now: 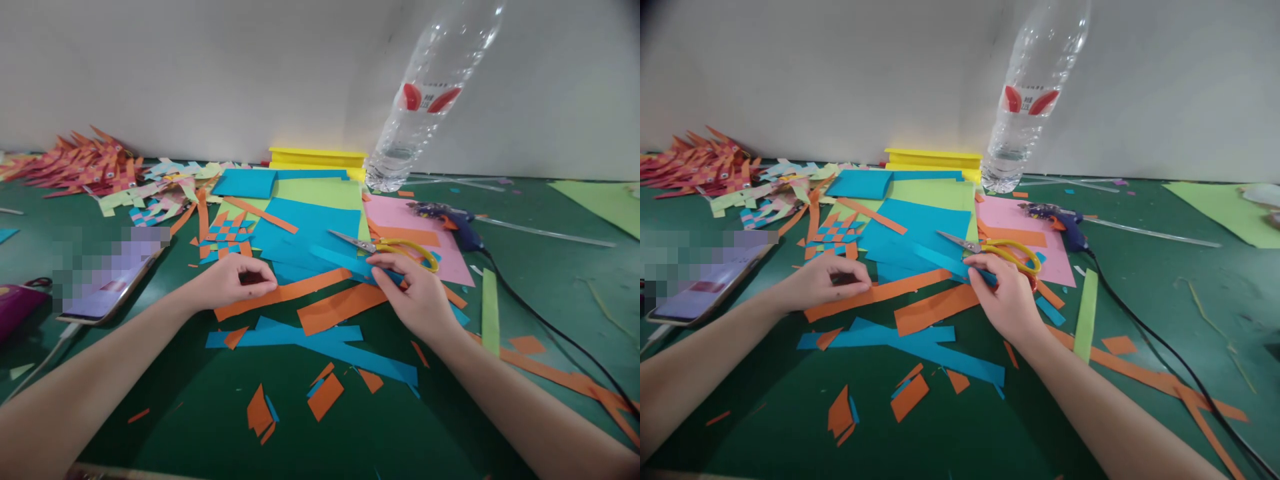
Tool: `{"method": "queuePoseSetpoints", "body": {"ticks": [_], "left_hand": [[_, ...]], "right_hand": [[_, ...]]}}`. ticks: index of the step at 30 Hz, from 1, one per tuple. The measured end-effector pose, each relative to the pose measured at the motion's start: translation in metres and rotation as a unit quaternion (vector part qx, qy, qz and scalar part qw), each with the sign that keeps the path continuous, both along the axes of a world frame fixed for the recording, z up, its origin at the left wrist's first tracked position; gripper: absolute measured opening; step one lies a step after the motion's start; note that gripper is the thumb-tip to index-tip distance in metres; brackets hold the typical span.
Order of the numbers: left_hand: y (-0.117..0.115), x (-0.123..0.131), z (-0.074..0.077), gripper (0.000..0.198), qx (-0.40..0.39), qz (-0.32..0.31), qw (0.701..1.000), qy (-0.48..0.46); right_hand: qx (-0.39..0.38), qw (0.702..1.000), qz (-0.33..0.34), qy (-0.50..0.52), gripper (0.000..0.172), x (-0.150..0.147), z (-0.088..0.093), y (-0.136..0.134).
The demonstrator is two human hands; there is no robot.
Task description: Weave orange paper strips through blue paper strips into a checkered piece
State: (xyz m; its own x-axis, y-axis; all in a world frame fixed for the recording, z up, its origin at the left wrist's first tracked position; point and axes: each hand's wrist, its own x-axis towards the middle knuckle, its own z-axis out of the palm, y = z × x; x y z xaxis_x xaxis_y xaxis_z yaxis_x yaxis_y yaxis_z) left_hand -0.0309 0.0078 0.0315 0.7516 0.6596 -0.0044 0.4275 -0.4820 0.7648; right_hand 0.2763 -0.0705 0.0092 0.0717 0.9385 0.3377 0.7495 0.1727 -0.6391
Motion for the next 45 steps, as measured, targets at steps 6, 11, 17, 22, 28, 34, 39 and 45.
{"method": "queuePoseSetpoints", "body": {"ticks": [6,11,17,22,28,34,39,45], "left_hand": [[0.0,0.002,-0.001,0.023,0.015,-0.002,1.0,0.015],[-0.004,0.005,0.002,0.021,0.005,-0.028,1.0,0.004],[-0.018,0.012,0.006,0.015,0.011,-0.063,0.998,-0.025],[-0.023,0.018,0.006,0.017,-0.017,-0.06,0.998,-0.032],[-0.019,0.015,0.003,0.022,-0.038,0.015,0.998,-0.057],[-0.012,0.01,-0.006,0.028,-0.016,0.064,0.997,-0.037],[-0.008,0.011,-0.005,0.024,0.049,0.106,0.993,0.012],[-0.004,0.009,-0.006,0.023,0.086,0.111,0.99,0.02]], "right_hand": [[0.044,0.992,0.041,-0.114,0.019,-0.002,-0.001,-0.001],[0.081,0.976,0.152,-0.131,0.035,-0.008,0.005,-0.007],[0.036,0.938,0.294,-0.18,0.047,-0.015,0.007,-0.014],[0.046,0.947,0.299,-0.107,0.015,-0.014,0.004,-0.012],[0.018,0.981,0.189,-0.048,0.016,-0.01,0.007,-0.008],[0.017,0.988,0.138,-0.066,0.013,-0.002,0.008,-0.003],[0.05,0.976,0.166,-0.136,0.016,0.007,0.01,0.003],[0.029,0.969,0.046,-0.242,0.03,0.032,0.004,0.017]]}}
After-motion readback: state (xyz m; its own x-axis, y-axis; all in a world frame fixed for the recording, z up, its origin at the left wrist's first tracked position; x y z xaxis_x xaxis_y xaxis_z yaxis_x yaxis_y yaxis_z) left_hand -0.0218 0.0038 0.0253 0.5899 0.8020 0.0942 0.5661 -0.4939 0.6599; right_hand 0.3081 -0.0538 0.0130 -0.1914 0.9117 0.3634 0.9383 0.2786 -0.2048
